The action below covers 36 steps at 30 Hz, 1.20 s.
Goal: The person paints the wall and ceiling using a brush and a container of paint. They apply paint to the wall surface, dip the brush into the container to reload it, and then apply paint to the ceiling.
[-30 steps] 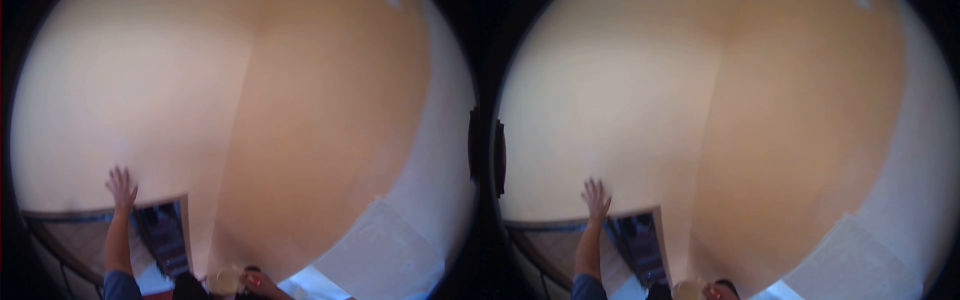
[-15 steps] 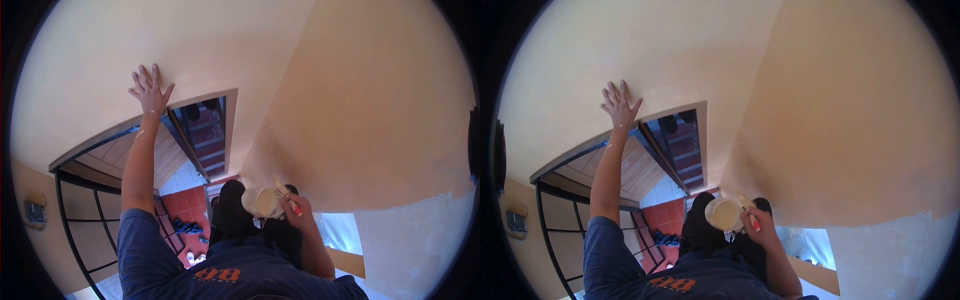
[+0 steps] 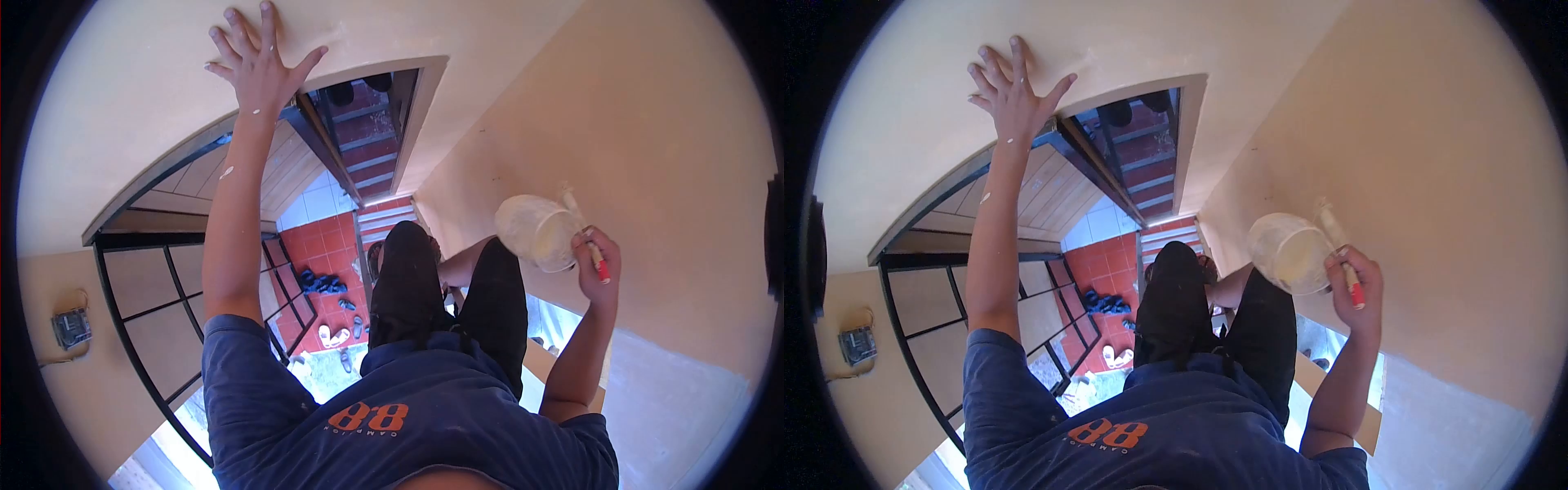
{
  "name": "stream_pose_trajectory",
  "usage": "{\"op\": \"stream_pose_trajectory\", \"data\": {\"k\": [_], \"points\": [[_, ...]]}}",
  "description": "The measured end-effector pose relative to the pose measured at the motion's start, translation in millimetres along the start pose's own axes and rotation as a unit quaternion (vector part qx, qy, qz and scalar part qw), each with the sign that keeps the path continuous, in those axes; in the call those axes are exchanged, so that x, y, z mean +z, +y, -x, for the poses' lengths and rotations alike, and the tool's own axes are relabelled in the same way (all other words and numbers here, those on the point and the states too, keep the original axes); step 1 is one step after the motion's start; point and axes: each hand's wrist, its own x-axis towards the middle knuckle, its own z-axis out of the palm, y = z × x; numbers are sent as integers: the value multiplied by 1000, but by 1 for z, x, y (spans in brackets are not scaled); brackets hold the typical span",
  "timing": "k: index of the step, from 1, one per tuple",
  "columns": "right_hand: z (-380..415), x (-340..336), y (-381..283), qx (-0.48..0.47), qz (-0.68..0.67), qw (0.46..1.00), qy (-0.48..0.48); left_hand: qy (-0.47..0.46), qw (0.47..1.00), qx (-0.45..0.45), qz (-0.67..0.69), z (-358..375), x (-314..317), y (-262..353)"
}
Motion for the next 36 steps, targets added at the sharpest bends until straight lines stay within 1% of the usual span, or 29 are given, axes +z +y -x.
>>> {"op": "stream_pose_trajectory", "data": {"k": [2,4,6,7,9,10,11,12,13,14,15,16,17,19,20,21,22,23,24,25,27,28,29,30,31,33,34,35,36], "points": [[-13,-2,0,2,26,1000,-3,-7,1000,-3,-18,0,-4,3],[-30,-1,-2,-18,57,998,-35,-8,999,-5,-37,-2,-8,4],[-42,-5,-8,-25,62,995,-68,72,997,27,8,-5,-22,8],[-49,-6,-11,-29,68,993,-96,69,997,26,5,-9,-29,9],[-64,-7,-17,-42,68,989,-122,120,988,47,82,-30,-46,15],[-68,-9,-20,-51,71,986,-144,120,988,50,83,-45,-54,23],[-72,-12,-23,-52,71,987,-137,183,974,86,107,-64,-62,34],[-77,-15,-27,-38,68,982,-172,250,952,122,130,-89,-68,40],[-81,-19,-31,-20,64,976,-207,257,949,125,134,-114,-73,37],[-85,-22,-35,-21,65,978,-198,290,931,213,59,-140,-80,30],[-92,-25,-40,-7,64,971,-229,324,899,295,-20,-166,-85,24],[-97,-28,-46,7,63,964,-259,361,870,332,-42,-193,-84,21],[-106,-31,-49,5,65,967,-244,374,865,334,-36,-209,-75,28],[-112,-37,-50,-45,113,962,-245,299,935,178,-66,-225,-62,48],[-114,-41,-50,-25,121,961,-248,271,947,129,-118,-217,-57,56],[-116,-46,-51,-27,127,965,-229,280,946,134,-91,-218,-56,59],[-116,-50,-53,-19,99,967,-235,288,945,142,-62,-220,-57,60],[-115,-55,-59,-10,71,968,-241,272,954,117,-40,-218,-57,64],[-115,-62,-68,-7,84,968,-238,255,962,92,-16,-215,-61,68],[-114,-70,-76,-5,89,971,-221,238,967,90,8,-215,-70,74],[-113,-85,-85,10,93,958,-271,223,967,96,82,-216,-91,79],[-114,-91,-87,11,98,961,-257,220,961,106,133,-217,-100,80],[-114,-98,-89,-17,66,964,-256,230,956,108,144,-222,-113,81],[-113,-102,-92,-44,37,965,-255,221,955,146,134,-227,-126,79],[-112,-107,-98,-41,45,968,-244,213,952,182,122,-233,-137,78],[-117,-112,-109,-26,-35,962,-270,223,941,201,159,-247,-147,72],[-117,-113,-113,-28,-26,965,-258,224,931,222,183,-254,-151,71],[-115,-115,-117,1,-43,966,-255,237,926,221,192,-260,-156,74],[-112,-122,-123,29,-62,966,-251,223,915,247,229,-270,-165,81]]}}
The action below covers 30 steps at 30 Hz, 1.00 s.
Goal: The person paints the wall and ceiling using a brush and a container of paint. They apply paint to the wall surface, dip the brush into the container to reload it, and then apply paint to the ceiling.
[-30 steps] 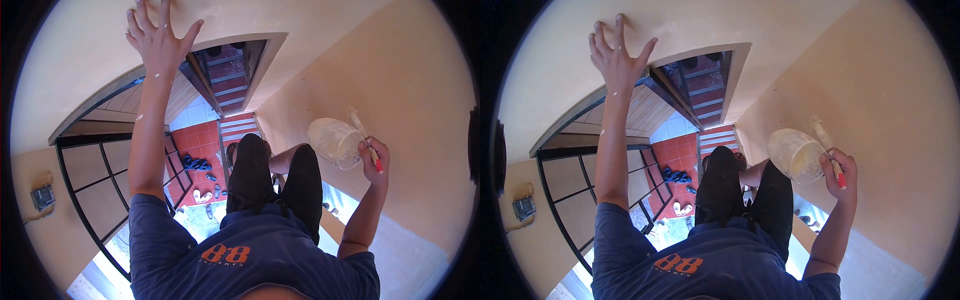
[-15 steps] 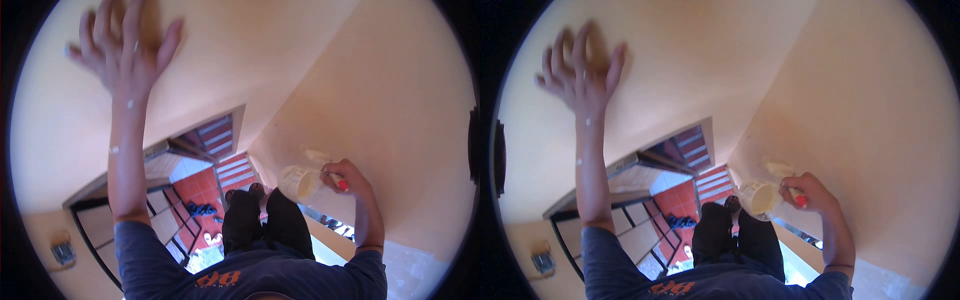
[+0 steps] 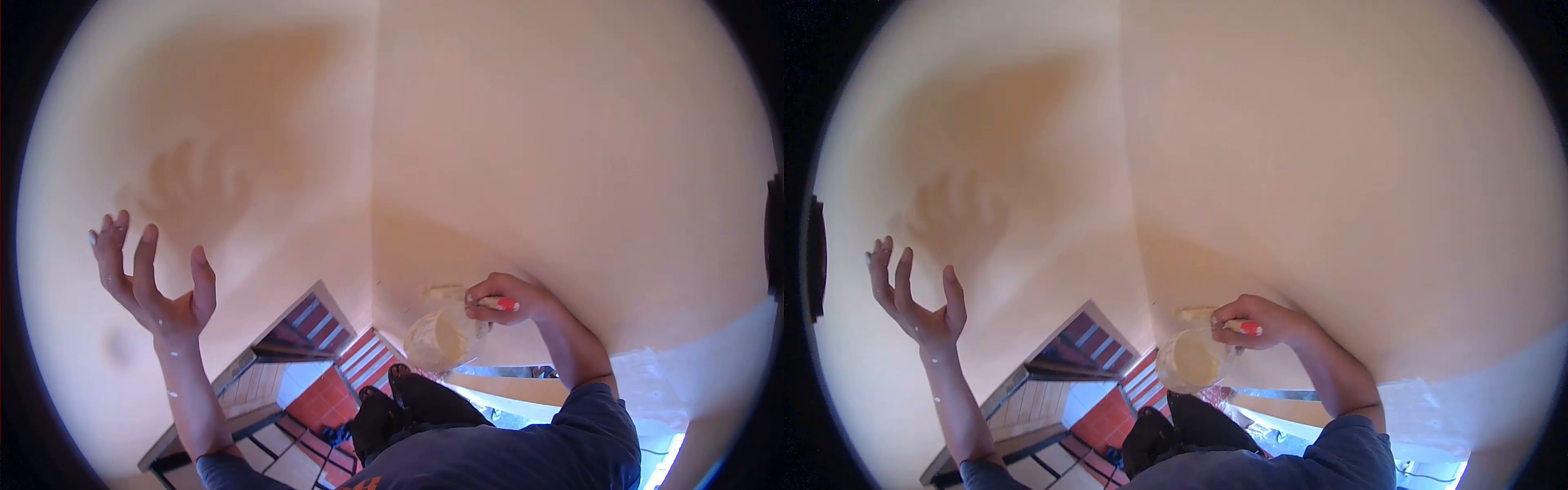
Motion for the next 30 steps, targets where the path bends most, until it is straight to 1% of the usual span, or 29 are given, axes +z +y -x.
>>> {"op": "stream_pose_trajectory", "data": {"k": [1,2,3,4,5,6,7,8,9,10,12,13,15,17,18,20,22,23,24,25,27,28,29,30], "points": [[2,-2,0,-1,8,1000,14,-6,999,15,45,-12,3,3],[2,-2,3,-58,20,998,15,-10,994,20,105,-21,6,9],[3,0,4,-114,35,993,14,4,994,21,111,-28,10,13],[5,2,-3,-53,-12,998,3,-51,983,53,167,-31,14,15],[-4,17,6,-51,0,999,12,-105,966,83,220,-14,20,13],[-3,22,8,-11,-38,999,30,-129,957,101,241,-19,25,19],[-2,24,9,25,-77,996,48,-118,958,106,240,-29,31,25],[-1,22,8,20,-69,996,56,-175,932,170,268,-44,37,31],[-2,21,7,18,-62,997,42,-233,898,233,291,-58,43,34],[-2,19,4,16,-54,998,30,-223,900,241,287,-70,53,37],[0,21,-3,1,-56,997,50,-258,866,289,318,-90,74,43],[-1,22,-7,-7,-66,996,61,-250,867,294,315,-99,80,43],[0,23,-17,6,-44,996,80,-271,862,303,303,-115,94,42],[-1,27,-18,-4,-88,993,76,-266,864,297,306,-126,102,37],[-3,29,-15,-9,-84,993,84,-267,865,291,311,-132,106,34],[-3,28,-10,-52,-65,993,80,-243,872,295,306,-141,119,27],[-2,30,-16,-66,-57,992,93,-219,876,302,305,-146,142,16],[-1,30,-22,-73,-53,992,94,-214,887,278,301,-144,156,6],[2,33,-35,-42,-67,992,99,-207,897,253,299,-145,164,-2],[3,35,-38,-44,-55,991,111,-190,899,258,299,-140,164,-6],[2,37,-34,-55,-46,990,120,-142,916,245,284,-122,168,-6],[-1,39,-35,-95,-25,986,134,-123,914,243,299,-114,174,-5],[0,41,-37,-78,-15,986,146,-123,920,226,295,-102,177,-4],[2,45,-40,-42,-54,985,158,-127,925,208,293,-89,182,1]]}}
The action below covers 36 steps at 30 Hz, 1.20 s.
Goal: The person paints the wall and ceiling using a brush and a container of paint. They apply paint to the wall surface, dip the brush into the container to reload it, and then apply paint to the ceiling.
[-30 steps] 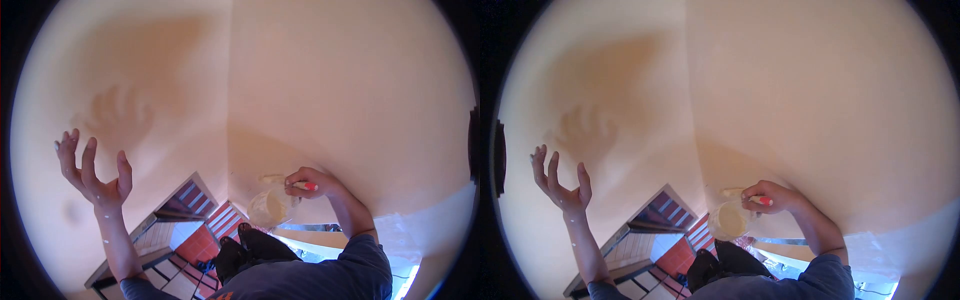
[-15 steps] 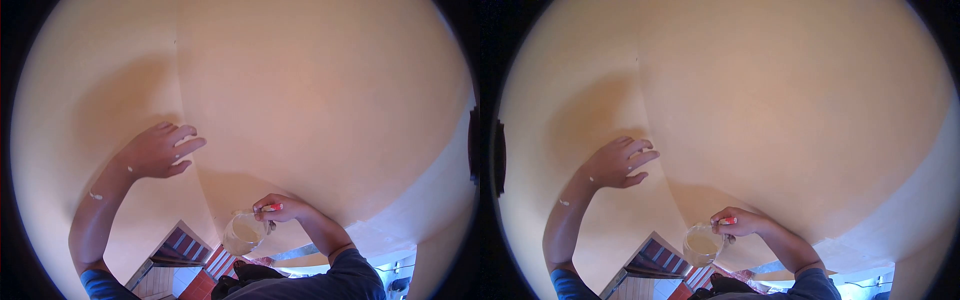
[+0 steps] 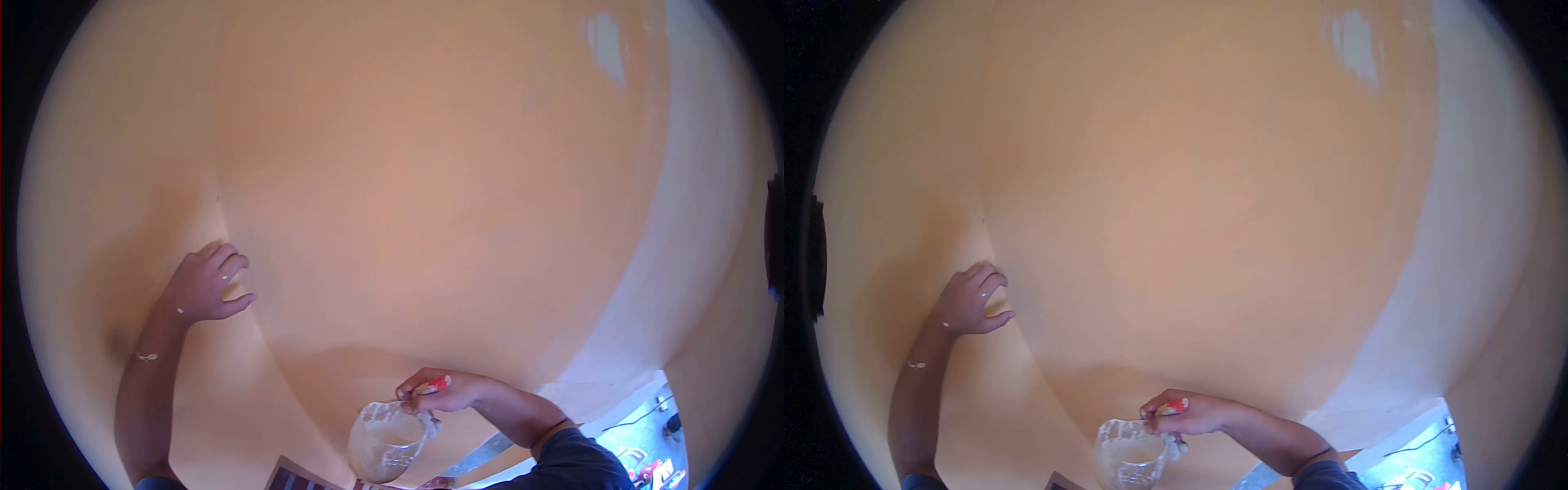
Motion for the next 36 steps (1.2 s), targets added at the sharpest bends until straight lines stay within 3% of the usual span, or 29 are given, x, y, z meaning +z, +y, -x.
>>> {"op": "stream_pose_trajectory", "data": {"k": [3,6,10,11,12,13,15,16,18,22,25,27,30,34,36], "points": [[2,4,4,47,-48,998,16,9,1000,-18,21,13,25,6],[5,13,-7,42,-61,995,61,-36,999,-9,16,24,36,4],[4,23,8,6,-48,991,127,-21,997,-37,66,36,77,1],[4,26,13,-1,-70,986,151,-108,957,-214,160,32,82,4],[5,28,17,-6,-68,985,157,-192,871,-379,245,26,84,7],[5,26,20,18,-87,982,165,-186,875,-373,246,17,74,20],[5,28,15,38,-100,979,174,-358,832,-316,282,7,41,46],[6,31,12,44,-116,975,182,-352,835,-315,282,6,35,48],[8,39,6,49,-125,970,201,-331,861,-182,341,5,24,54],[7,43,8,30,-109,965,238,-285,855,-150,406,12,0,73],[7,47,8,10,-126,963,237,-235,855,-72,456,20,-13,98],[7,54,4,25,-131,952,277,-202,826,-3,526,28,-23,124],[7,53,7,27,-155,947,281,-220,816,66,531,34,-26,146],[10,53,-4,38,-158,946,280,-285,819,85,490,26,-35,164],[10,56,-9,46,-155,943,291,-236,825,87,505,27,-30,168]]}}
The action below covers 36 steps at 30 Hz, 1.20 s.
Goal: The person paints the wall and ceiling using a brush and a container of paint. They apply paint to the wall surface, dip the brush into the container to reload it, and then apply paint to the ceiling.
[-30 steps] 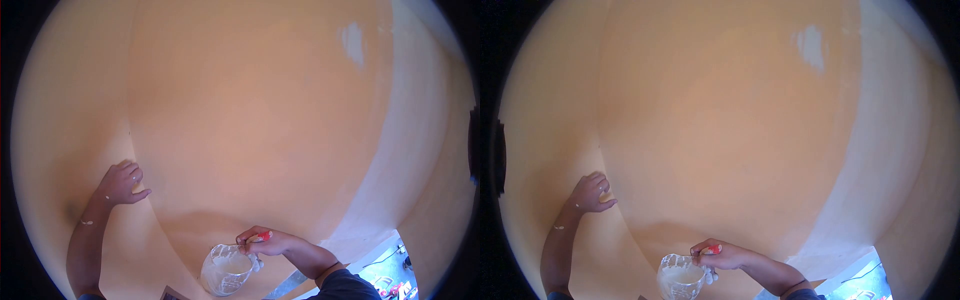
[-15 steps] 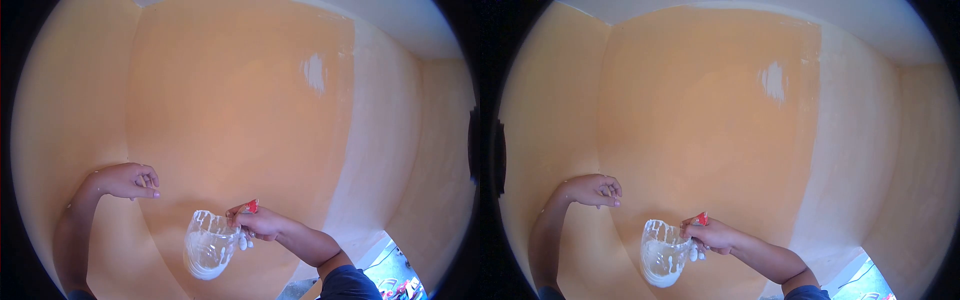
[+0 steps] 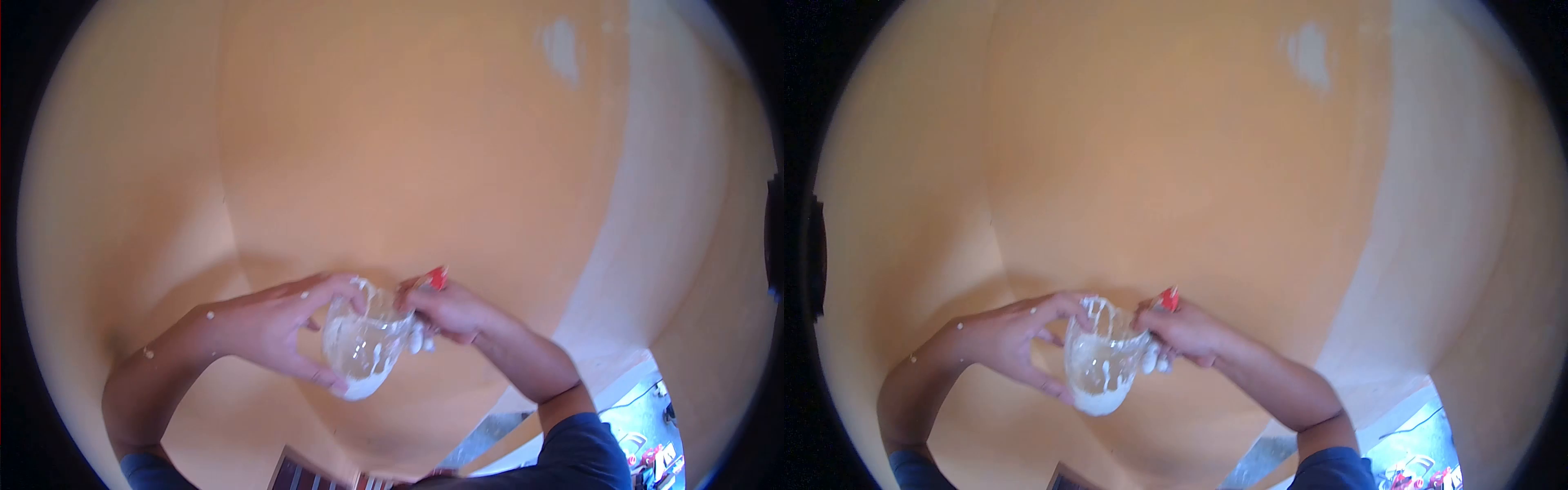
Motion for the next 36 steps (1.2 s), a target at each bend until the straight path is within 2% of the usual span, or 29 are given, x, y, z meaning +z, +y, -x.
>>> {"op": "stream_pose_trajectory", "data": {"k": [3,7,8,9,11,12,13,15,17,19,21,22,24,25,26,27,30,32,33,36], "points": [[2,7,-7,-25,42,998,36,-11,999,-38,-38,-3,-2,-5],[1,18,-11,-19,12,1000,20,-26,995,-85,-36,5,-9,-1],[2,19,-11,-36,41,998,12,-5,997,-71,-34,4,-11,8],[5,15,-9,-45,65,997,4,-26,996,-86,-21,2,-9,11],[12,11,-5,-41,48,998,-3,-23,996,-50,-69,-3,-8,8],[11,7,2,-42,53,998,-9,-29,995,-69,-73,-6,-4,7],[10,1,11,-35,28,999,-6,-61,994,-64,-58,-8,-2,3],[12,-9,36,-23,-51,998,12,-54,995,-46,-64,-16,2,-11],[24,-23,64,-12,-168,985,28,32,983,-176,38,-19,14,-5],[39,-28,101,16,-258,964,66,-9,983,-177,-58,-10,-2,-24],[53,-33,147,36,-286,956,54,59,971,-232,-13,-2,-5,-34],[58,-36,173,50,-305,948,74,53,969,-241,5,-6,-6,-35],[52,-23,218,52,-154,981,110,35,966,-254,30,13,-27,-52],[55,-29,235,60,-166,977,117,41,960,-277,-3,12,-34,-57],[56,-28,248,99,-6,987,125,53,953,-297,-36,21,-43,-65],[57,-29,262,135,154,970,127,46,954,-294,-34,15,-42,-68],[53,-17,315,174,104,970,133,50,955,-290,-37,28,-40,-84],[56,-8,346,159,99,970,156,55,953,-293,-45,31,-40,-86],[59,-5,353,143,98,968,180,56,952,-296,-46,30,-37,-85],[68,-7,346,150,84,970,172,70,957,-278,-37,25,-22,-86]]}}
